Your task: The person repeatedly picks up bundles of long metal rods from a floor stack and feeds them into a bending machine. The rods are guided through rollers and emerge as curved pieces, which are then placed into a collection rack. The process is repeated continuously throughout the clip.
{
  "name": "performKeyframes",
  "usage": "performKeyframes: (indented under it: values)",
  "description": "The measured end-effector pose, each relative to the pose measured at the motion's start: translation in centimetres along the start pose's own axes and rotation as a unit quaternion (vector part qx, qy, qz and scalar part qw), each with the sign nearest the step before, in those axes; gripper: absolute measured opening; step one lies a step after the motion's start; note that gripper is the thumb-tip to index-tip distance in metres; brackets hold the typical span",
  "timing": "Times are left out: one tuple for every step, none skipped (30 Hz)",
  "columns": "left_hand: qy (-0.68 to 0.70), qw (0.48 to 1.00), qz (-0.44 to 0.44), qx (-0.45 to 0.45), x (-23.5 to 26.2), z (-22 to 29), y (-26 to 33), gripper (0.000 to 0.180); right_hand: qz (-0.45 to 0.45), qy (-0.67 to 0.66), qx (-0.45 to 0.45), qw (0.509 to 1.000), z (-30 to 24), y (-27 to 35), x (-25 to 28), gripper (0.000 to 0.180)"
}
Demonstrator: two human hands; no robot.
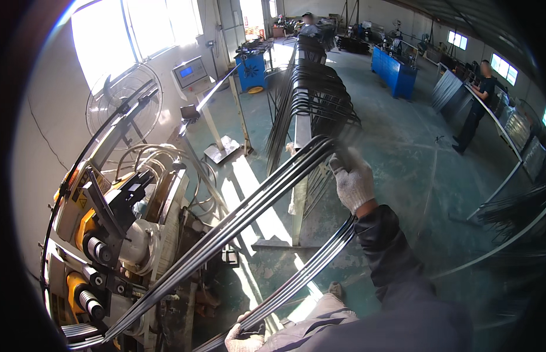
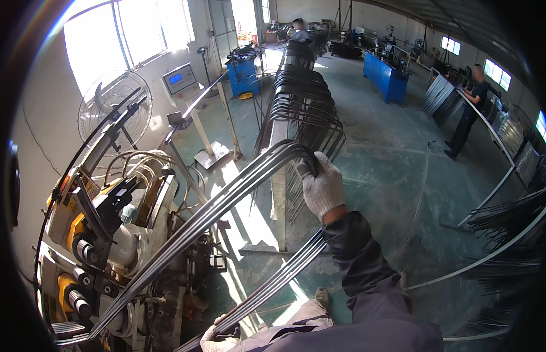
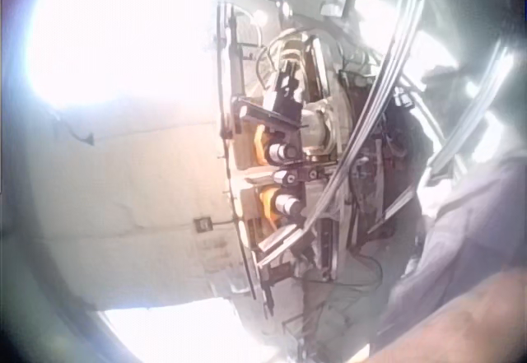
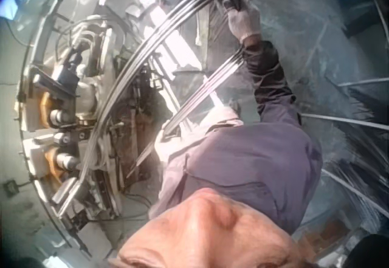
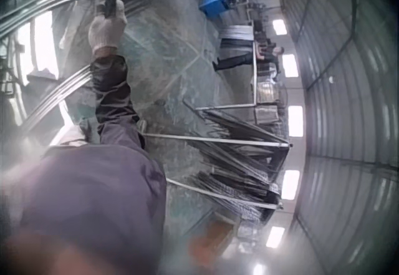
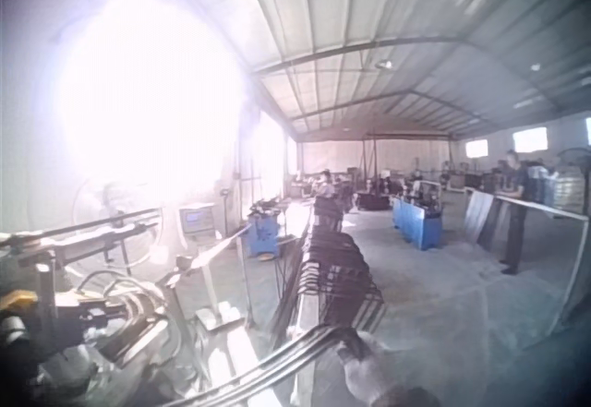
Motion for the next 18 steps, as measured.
performKeyframes:
  values:
    - [-0.014, 0.993, -0.063, 0.095, -2.5, -1.6, -1.4, 0.042, -0.001, 0.024, 0.019, 1.000, 1.5, -2.6, 0.5, 0.022]
    - [-0.026, 0.973, -0.128, 0.188, -5.2, -3.8, -3.0, 0.041, 0.000, 0.053, 0.043, 0.998, 3.3, -5.4, 0.8, 0.021]
    - [-0.156, 0.984, -0.054, 0.071, -7.0, -5.7, -5.2, 0.039, -0.014, 0.057, 0.025, 0.998, 5.3, -8.4, 0.7, 0.020]
    - [-0.225, 0.974, -0.007, -0.006, -9.6, -8.2, -8.0, 0.034, -0.018, 0.076, 0.049, 0.996, 7.4, -11.2, 0.4, 0.021]
    - [-0.306, 0.949, -0.063, -0.043, -12.8, -10.8, -9.4, 0.034, -0.016, 0.102, 0.080, 0.991, 9.5, -13.8, -0.2, 0.021]
    - [-0.383, 0.913, -0.117, -0.082, -16.4, -13.3, -10.6, 0.035, -0.014, 0.127, 0.111, 0.986, 11.6, -16.4, -0.9, 0.021]
    - [-0.426, 0.889, -0.125, -0.112, -20.0, -15.3, -11.7, 0.032, -0.052, 0.152, 0.106, 0.981, 14.0, -18.3, -1.9, 0.027]
    - [-0.457, 0.865, -0.147, -0.142, -23.8, -17.2, -12.6, 0.036, -0.074, 0.198, 0.115, 0.970, 16.2, -19.7, -3.1, 0.030]
    - [-0.512, 0.820, -0.168, -0.190, -27.7, -18.8, -13.1, 0.038, -0.077, 0.228, 0.162, 0.957, 18.0, -21.0, -4.6, 0.034]
    - [-0.544, 0.787, -0.195, -0.218, -31.7, -20.1, -13.3, 0.041, -0.083, 0.263, 0.196, 0.941, 19.6, -22.6, -6.2, 0.037]
    - [-0.595, 0.744, -0.190, -0.238, -34.9, -21.4, -13.5, 0.041, -0.156, 0.367, 0.159, 0.903, 21.6, -23.7, -7.9, 0.052]
    - [-0.631, 0.702, -0.200, -0.263, -38.2, -22.5, -14.0, 0.041, -0.181, 0.447, 0.167, 0.860, 22.9, -24.4, -9.3, 0.062]
    - [-0.693, 0.602, -0.227, -0.325, -41.9, -23.1, -15.0, 0.041, -0.169, 0.412, 0.160, 0.881, 23.9, -25.5, -9.8, 0.064]
    - [-0.744, 0.491, -0.243, -0.382, -45.3, -23.4, -16.2, 0.041, -0.210, 0.401, 0.109, 0.885, 24.8, -26.8, -10.6, 0.067]
    - [-0.760, 0.413, -0.242, -0.440, -48.5, -23.7, -18.0, 0.042, -0.200, 0.400, 0.120, 0.886, 25.2, -28.8, -10.8, 0.064]
    - [-0.768, 0.327, -0.226, -0.503, -51.3, -24.0, -20.3, 0.045, -0.192, 0.406, 0.182, 0.875, 25.2, -30.7, -10.7, 0.063]
    - [-0.781, 0.239, -0.206, -0.539, -54.1, -24.0, -22.8, 0.045, -0.246, 0.409, 0.169, 0.862, 25.3, -32.5, -11.1, 0.062]
    - [-0.810, 0.218, -0.155, -0.522, -56.3, -24.1, -25.8, 0.048, -0.281, 0.414, 0.157, 0.852, 25.7, -34.4, -11.1, 0.062]
Point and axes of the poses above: each hand's wrist, its own y-axis away from the middle knuckle, its own x-axis out of the back of the hand, z = x × y, the point moved 3 cm from there along -y, towards the middle knuckle, and after that the axes turned 1 degree about x, right-handed, at the moved point
